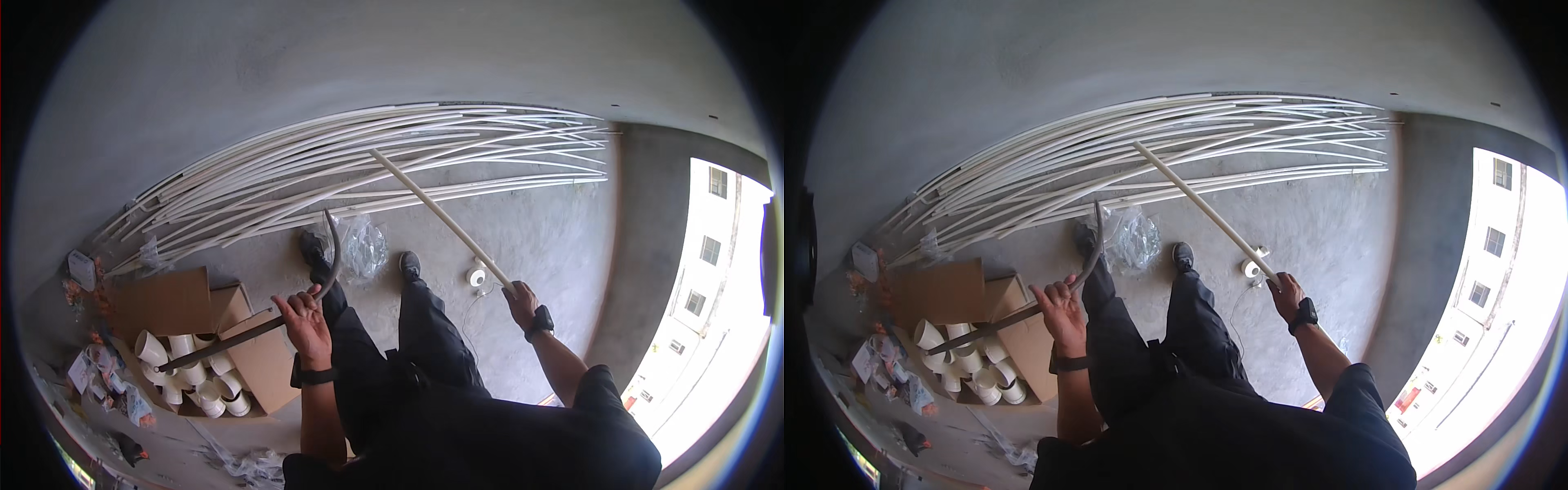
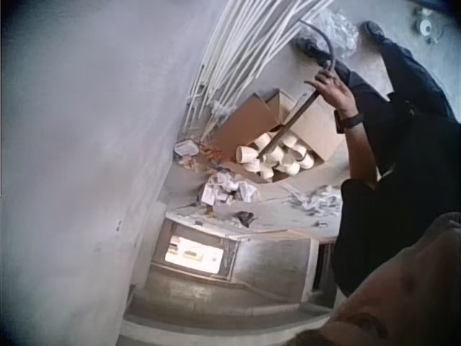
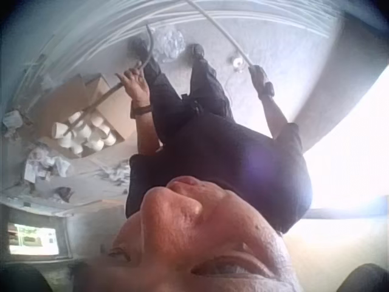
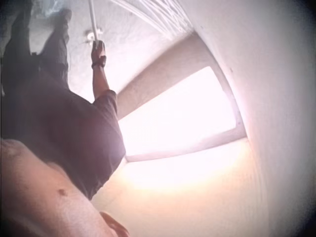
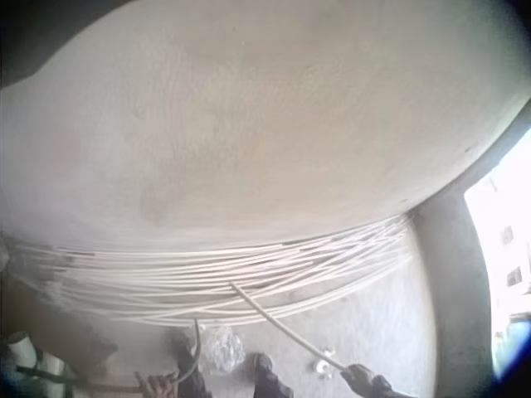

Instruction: The person bends a conduit pipe by hand using a bending spring that is inserted into the pipe.

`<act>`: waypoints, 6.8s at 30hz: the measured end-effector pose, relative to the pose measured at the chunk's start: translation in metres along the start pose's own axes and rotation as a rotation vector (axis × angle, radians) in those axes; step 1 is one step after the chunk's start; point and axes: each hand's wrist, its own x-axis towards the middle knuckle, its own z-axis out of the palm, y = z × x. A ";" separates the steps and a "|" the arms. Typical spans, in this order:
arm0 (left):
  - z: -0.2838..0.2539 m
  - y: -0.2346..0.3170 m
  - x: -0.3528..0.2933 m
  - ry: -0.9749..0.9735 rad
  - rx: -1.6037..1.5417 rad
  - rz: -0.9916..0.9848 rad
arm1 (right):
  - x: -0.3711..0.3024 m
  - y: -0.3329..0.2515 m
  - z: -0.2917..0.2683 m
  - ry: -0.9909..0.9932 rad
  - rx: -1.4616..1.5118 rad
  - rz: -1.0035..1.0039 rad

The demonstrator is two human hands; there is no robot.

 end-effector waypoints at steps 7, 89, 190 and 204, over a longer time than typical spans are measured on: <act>0.011 0.025 -0.155 -0.088 0.166 0.521 | 0.015 0.000 -0.101 -0.028 0.474 -0.085; -0.271 0.021 -0.504 0.173 1.373 0.544 | -0.076 -0.041 -0.337 -0.375 2.558 -0.707; -0.166 0.127 -0.511 -0.427 -0.696 0.872 | -0.391 -0.338 -0.154 -0.479 0.557 -1.729; -0.140 0.074 -0.488 -0.201 -0.323 0.781 | -0.409 -0.350 -0.108 -0.455 0.450 -1.754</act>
